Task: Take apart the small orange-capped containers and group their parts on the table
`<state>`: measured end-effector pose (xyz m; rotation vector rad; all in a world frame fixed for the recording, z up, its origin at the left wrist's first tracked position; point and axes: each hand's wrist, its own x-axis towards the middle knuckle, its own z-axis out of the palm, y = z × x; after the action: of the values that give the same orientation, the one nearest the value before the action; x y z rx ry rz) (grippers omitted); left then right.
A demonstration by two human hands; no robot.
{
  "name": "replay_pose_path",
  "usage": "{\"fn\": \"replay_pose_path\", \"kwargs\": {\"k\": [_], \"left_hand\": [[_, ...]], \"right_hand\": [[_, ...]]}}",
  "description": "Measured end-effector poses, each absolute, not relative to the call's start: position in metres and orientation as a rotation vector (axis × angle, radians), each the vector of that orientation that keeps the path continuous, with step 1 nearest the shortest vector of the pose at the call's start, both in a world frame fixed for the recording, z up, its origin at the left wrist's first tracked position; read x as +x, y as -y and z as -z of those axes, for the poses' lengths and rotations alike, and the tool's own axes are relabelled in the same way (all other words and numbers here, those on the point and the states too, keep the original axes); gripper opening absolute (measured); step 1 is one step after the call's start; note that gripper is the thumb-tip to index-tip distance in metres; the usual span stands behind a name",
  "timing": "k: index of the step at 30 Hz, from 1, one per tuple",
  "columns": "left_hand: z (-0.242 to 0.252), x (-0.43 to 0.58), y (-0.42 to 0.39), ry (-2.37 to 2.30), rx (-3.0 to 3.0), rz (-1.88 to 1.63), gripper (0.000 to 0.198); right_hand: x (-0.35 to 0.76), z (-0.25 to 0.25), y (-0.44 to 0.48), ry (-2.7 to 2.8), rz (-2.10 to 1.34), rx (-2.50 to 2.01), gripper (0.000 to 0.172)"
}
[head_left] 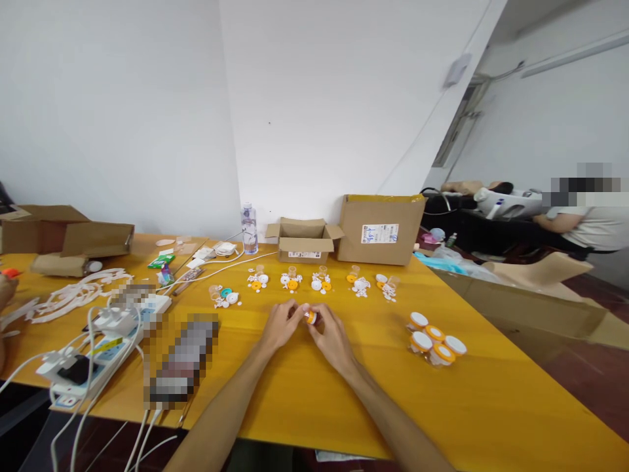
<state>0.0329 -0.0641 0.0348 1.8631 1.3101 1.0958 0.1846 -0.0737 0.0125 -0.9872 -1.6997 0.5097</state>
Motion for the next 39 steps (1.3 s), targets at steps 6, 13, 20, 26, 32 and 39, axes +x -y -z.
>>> {"fn": "replay_pose_path", "kwargs": {"k": [6,13,20,26,32,39], "left_hand": [[-0.0366,0.0322,0.0686,-1.071,1.857,-1.102,0.045],[-0.0369,0.0347,0.0643,-1.167,1.818,-1.129,0.046],[-0.0361,0.0336,0.066,-1.298,1.819,-1.127,0.048],[-0.0381,0.0328,0.0665,-0.982,1.795,-1.122,0.043],[-0.0386,0.0333,0.0637,-1.258,1.742,-1.183,0.053],[-0.0416,0.0321,0.0627,-1.346,1.685,-1.331,0.051]], "right_hand": [[0.185,-0.0092,0.0714,1.665,-0.482,-1.009,0.02],[0.1843,-0.0107,0.0733,1.727,-0.423,-0.969,0.019],[0.184,-0.0099,0.0739,1.745,-0.41,-0.982,0.022],[0.1859,-0.0086,0.0717,1.684,-0.476,-1.032,0.017],[0.1844,-0.0093,0.075,1.757,-0.395,-0.969,0.017],[0.1864,-0.0089,0.0724,1.636,-0.523,-1.051,0.014]]}}
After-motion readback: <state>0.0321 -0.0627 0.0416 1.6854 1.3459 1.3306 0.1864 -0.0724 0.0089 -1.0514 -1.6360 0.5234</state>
